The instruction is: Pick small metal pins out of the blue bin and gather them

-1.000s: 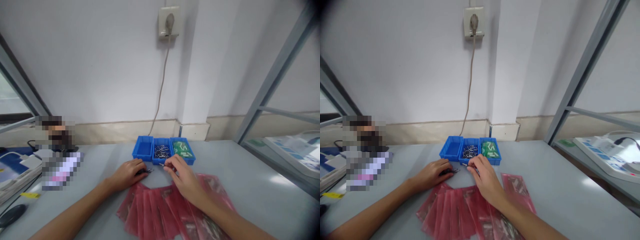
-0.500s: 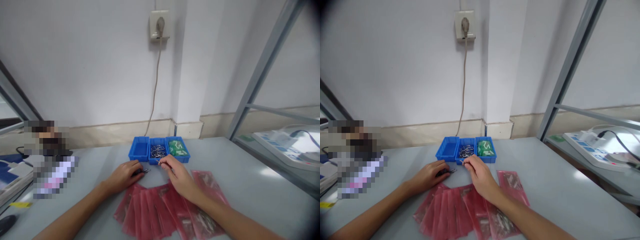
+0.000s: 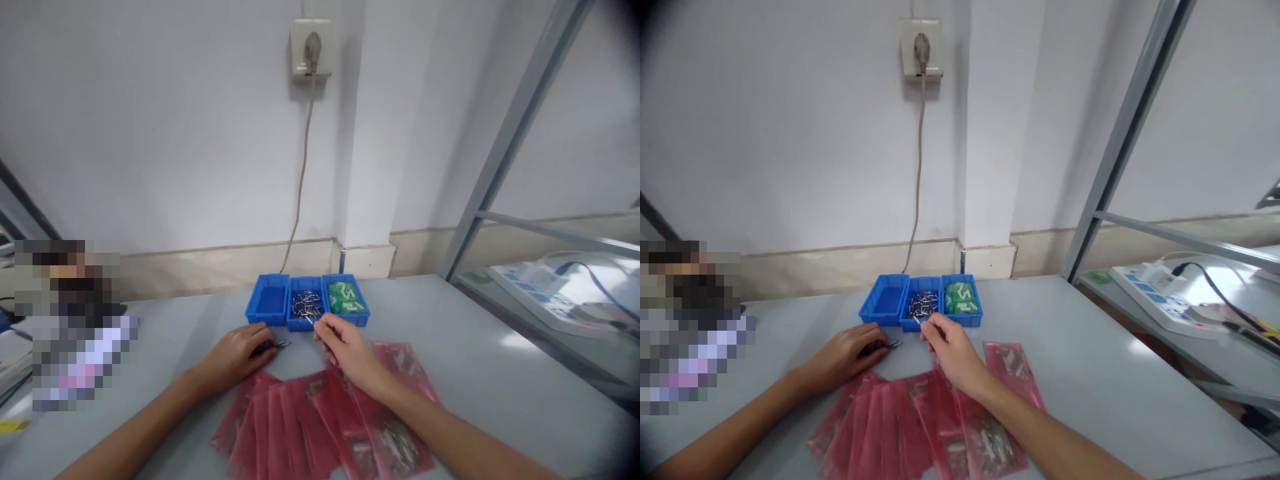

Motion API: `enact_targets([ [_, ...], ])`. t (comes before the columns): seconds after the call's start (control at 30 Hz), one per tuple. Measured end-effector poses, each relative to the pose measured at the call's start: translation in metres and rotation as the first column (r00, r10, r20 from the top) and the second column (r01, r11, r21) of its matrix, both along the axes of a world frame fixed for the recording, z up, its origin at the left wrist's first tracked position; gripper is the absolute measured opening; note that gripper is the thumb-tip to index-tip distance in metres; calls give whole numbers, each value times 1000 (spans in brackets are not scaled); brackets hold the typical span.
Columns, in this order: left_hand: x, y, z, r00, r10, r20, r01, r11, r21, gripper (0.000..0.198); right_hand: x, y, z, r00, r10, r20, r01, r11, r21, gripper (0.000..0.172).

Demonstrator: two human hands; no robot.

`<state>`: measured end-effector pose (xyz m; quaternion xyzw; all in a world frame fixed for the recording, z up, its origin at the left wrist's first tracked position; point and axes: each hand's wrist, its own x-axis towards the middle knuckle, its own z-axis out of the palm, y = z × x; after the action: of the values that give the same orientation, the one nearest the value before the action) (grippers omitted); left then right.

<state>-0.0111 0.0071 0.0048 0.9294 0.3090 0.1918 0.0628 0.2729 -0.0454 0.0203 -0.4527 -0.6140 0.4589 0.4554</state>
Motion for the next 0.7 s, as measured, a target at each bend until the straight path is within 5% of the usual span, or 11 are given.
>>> enact_targets([
  [0.47,1,-1,2,999,15,-29,-14,999,40,20,-3,7,8,990,-47,-132,30,991,-132,40],
  [0.6,1,-1,3,999,6,-50,-4,999,42,21,-6,4,9,990,-98,-103,97,995,-16,38],
  [0.7,1,-1,2,998,-10,-67,13,999,45,19,-7,-4,10,983,-112,148,90,985,145,32],
])
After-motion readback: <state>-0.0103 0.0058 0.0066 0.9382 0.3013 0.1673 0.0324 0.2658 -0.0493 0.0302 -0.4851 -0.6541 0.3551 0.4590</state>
